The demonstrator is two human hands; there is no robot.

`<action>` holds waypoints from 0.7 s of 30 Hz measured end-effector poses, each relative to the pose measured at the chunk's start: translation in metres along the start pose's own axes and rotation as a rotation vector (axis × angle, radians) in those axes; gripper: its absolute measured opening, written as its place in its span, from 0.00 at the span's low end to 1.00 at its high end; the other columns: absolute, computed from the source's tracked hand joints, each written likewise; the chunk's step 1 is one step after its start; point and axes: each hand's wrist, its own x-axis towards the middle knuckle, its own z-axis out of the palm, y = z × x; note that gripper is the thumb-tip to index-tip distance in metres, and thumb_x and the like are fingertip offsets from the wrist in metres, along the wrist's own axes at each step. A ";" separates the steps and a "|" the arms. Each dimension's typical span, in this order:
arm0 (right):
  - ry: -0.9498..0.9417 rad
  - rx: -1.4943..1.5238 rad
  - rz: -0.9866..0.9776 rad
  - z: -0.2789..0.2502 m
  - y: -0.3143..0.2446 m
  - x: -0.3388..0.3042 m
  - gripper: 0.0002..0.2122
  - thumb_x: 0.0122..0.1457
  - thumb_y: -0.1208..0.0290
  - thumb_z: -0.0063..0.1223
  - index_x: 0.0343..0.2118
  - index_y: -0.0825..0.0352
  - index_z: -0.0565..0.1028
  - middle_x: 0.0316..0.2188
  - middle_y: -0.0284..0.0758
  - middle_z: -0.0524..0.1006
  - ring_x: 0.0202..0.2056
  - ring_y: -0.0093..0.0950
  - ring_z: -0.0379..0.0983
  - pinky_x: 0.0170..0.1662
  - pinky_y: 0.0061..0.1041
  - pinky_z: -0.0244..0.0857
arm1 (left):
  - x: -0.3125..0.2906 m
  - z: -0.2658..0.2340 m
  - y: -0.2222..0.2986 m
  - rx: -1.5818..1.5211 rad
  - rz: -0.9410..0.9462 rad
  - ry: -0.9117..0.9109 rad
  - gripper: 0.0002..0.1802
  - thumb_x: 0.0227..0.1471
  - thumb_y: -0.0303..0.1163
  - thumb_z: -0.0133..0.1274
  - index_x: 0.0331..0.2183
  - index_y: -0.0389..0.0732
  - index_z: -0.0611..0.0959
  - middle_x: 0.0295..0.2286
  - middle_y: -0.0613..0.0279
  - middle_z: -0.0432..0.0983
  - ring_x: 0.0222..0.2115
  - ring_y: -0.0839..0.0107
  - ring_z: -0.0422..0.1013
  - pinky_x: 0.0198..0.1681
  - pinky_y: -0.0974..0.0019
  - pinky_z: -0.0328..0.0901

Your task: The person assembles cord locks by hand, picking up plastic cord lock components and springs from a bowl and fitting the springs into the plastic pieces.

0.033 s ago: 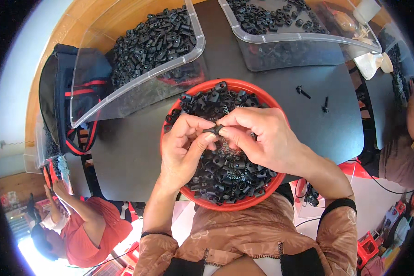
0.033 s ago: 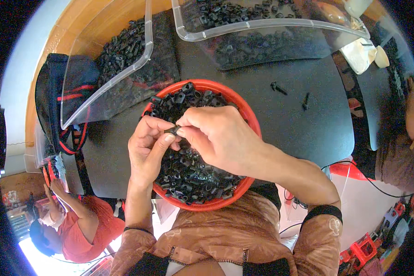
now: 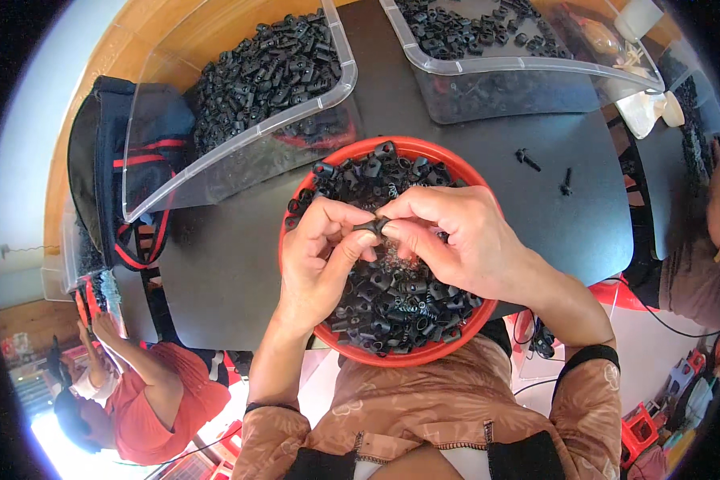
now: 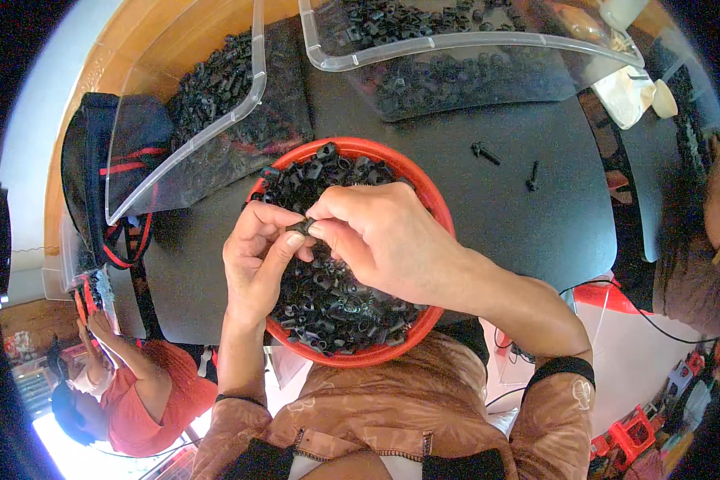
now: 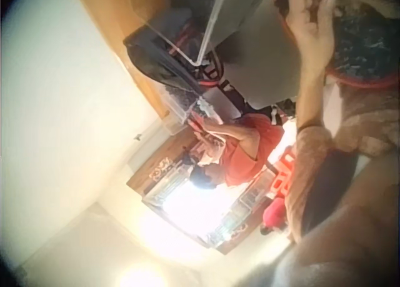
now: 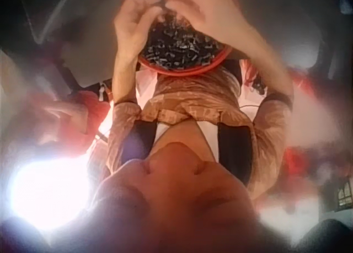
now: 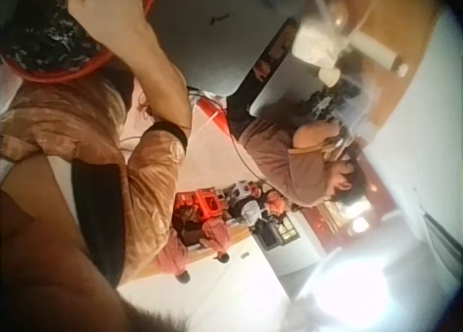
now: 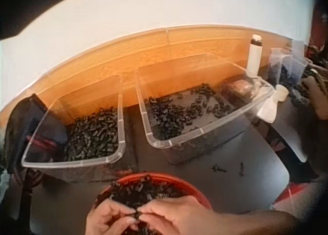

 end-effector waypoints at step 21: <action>-0.005 0.299 0.220 0.006 -0.001 0.001 0.04 0.58 0.78 0.50 0.32 0.75 0.71 0.24 0.36 0.78 0.23 0.19 0.75 0.26 0.19 0.69 | 0.003 -0.001 0.000 -0.049 -0.002 0.045 0.06 0.56 0.24 0.50 0.36 0.34 0.72 0.29 0.60 0.76 0.26 0.79 0.70 0.31 0.76 0.66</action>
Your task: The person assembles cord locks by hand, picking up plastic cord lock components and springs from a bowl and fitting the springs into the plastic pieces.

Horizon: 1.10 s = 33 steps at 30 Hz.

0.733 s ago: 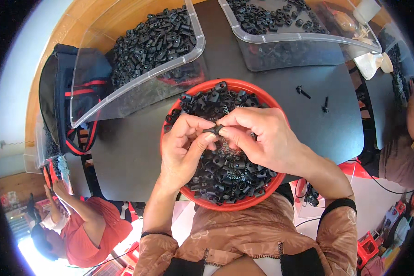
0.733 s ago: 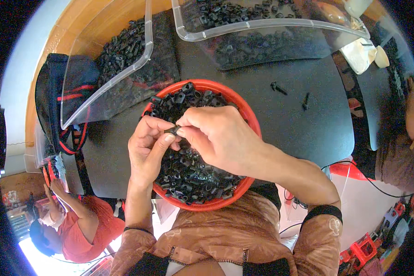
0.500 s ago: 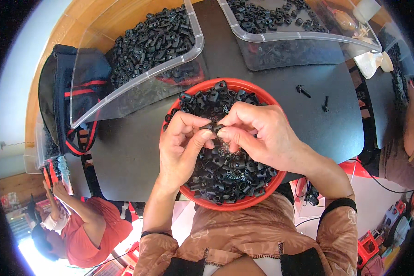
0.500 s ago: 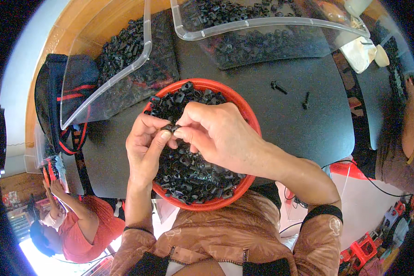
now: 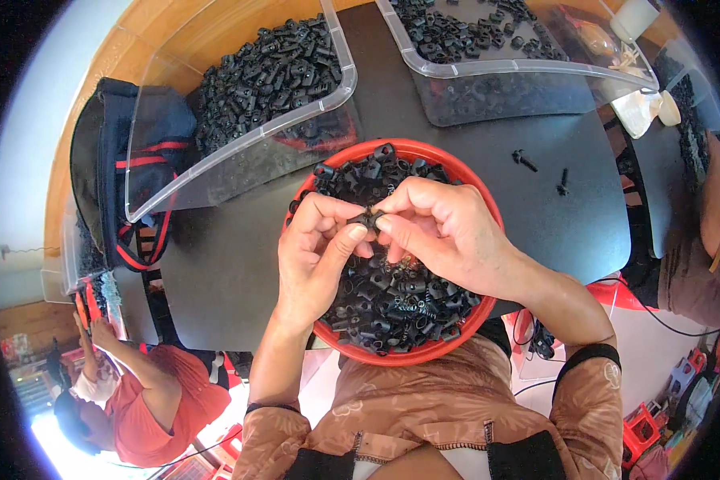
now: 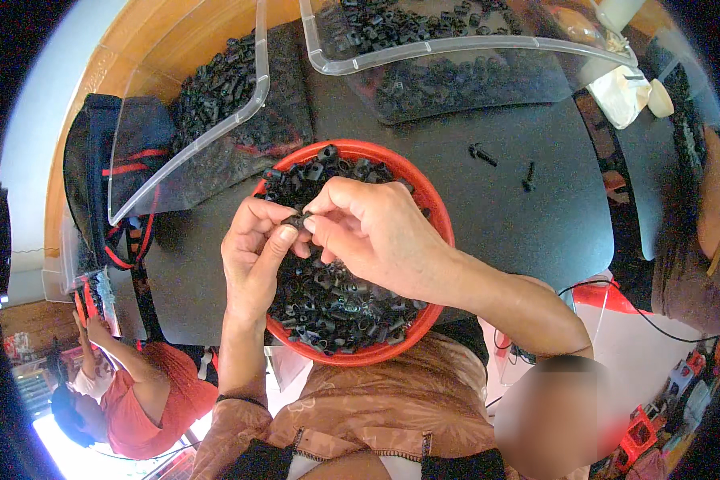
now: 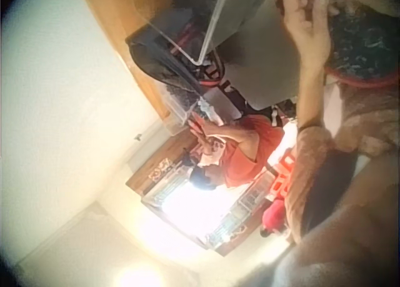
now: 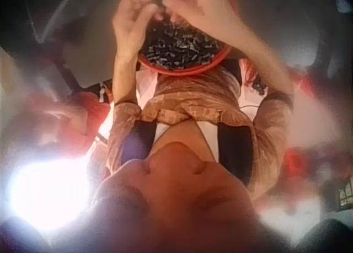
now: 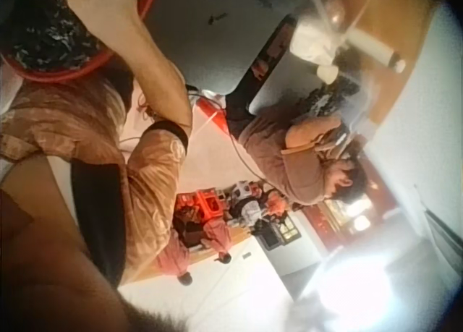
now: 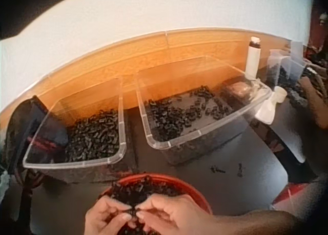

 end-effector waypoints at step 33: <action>-0.426 0.261 0.331 -0.030 -0.014 0.010 0.04 0.51 0.78 0.60 0.27 0.72 0.76 0.23 0.37 0.79 0.21 0.21 0.75 0.25 0.17 0.68 | -0.010 -0.005 -0.002 -0.134 0.178 -0.255 0.07 0.52 0.15 0.50 0.34 0.33 0.72 0.28 0.53 0.73 0.22 0.74 0.70 0.25 0.73 0.67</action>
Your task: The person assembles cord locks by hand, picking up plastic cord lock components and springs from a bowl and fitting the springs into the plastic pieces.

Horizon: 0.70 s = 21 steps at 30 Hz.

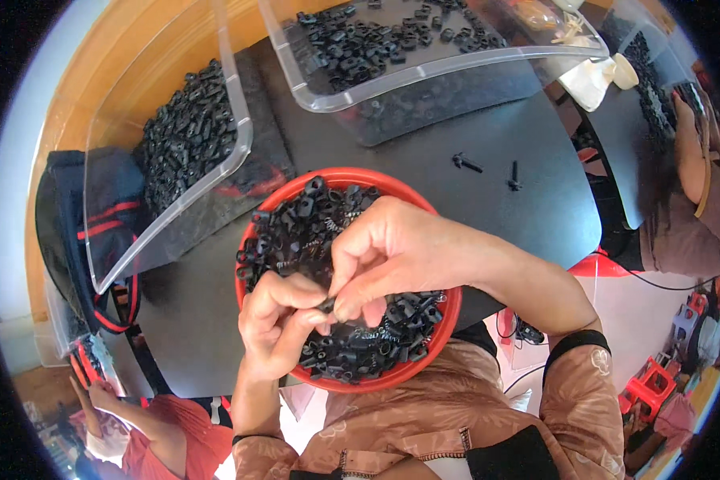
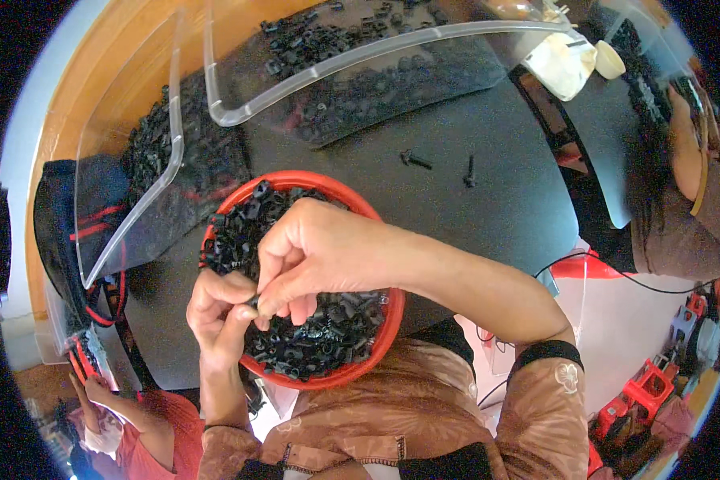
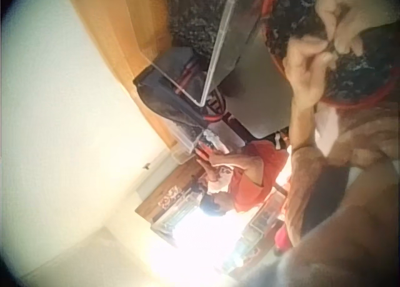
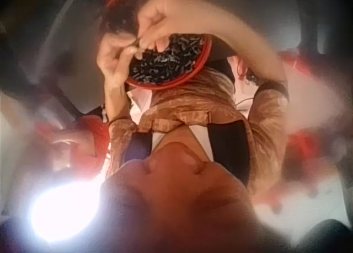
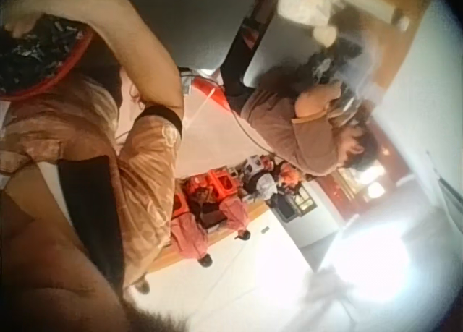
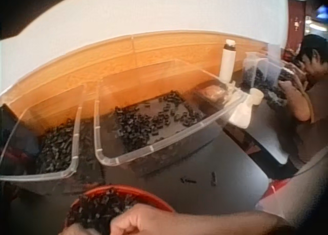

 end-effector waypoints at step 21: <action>0.329 -0.100 -0.297 -0.017 -0.005 0.000 0.10 0.58 0.65 0.56 0.28 0.69 0.76 0.19 0.32 0.76 0.12 0.13 0.63 0.15 0.13 0.56 | 0.030 -0.024 0.101 0.730 0.395 0.637 0.09 0.51 0.21 0.52 0.37 0.33 0.75 0.32 0.56 0.74 0.25 0.71 0.72 0.30 0.71 0.70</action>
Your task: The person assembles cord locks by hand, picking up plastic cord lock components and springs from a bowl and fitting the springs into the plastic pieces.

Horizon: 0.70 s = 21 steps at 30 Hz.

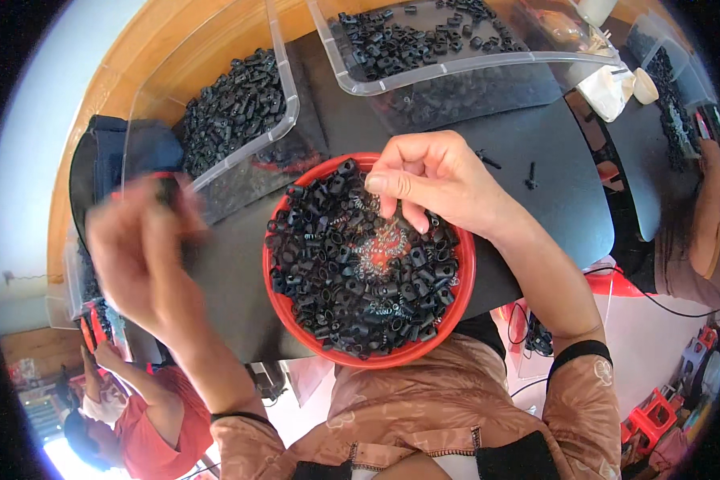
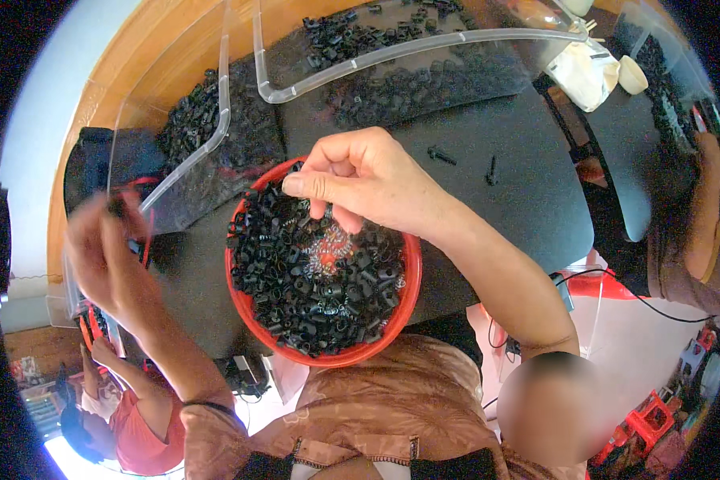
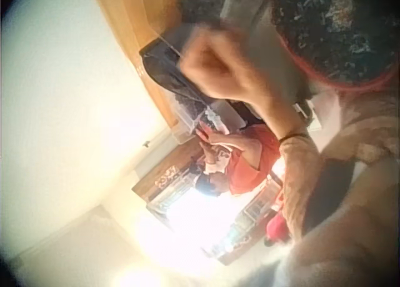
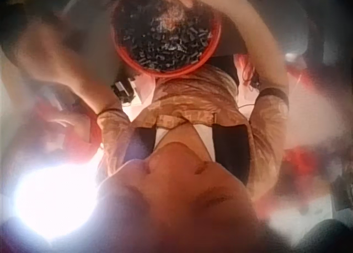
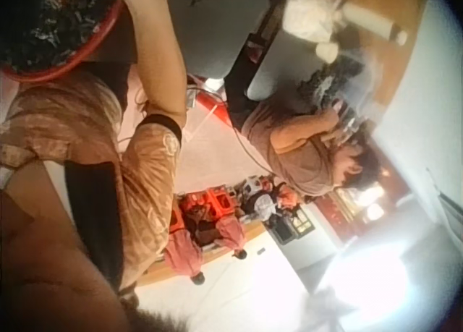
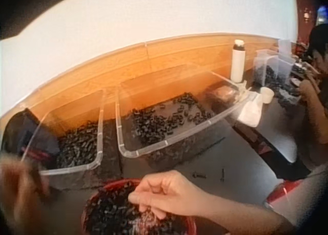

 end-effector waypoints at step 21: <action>-0.080 -0.723 -0.221 -0.007 0.001 -0.005 0.04 0.45 0.75 0.57 0.26 0.69 0.77 0.21 0.41 0.76 0.23 0.35 0.74 0.29 0.30 0.67 | -0.058 0.081 -0.042 0.334 0.111 -0.663 0.08 0.41 0.25 0.59 0.29 0.37 0.79 0.27 0.58 0.70 0.31 0.58 0.70 0.33 0.59 0.65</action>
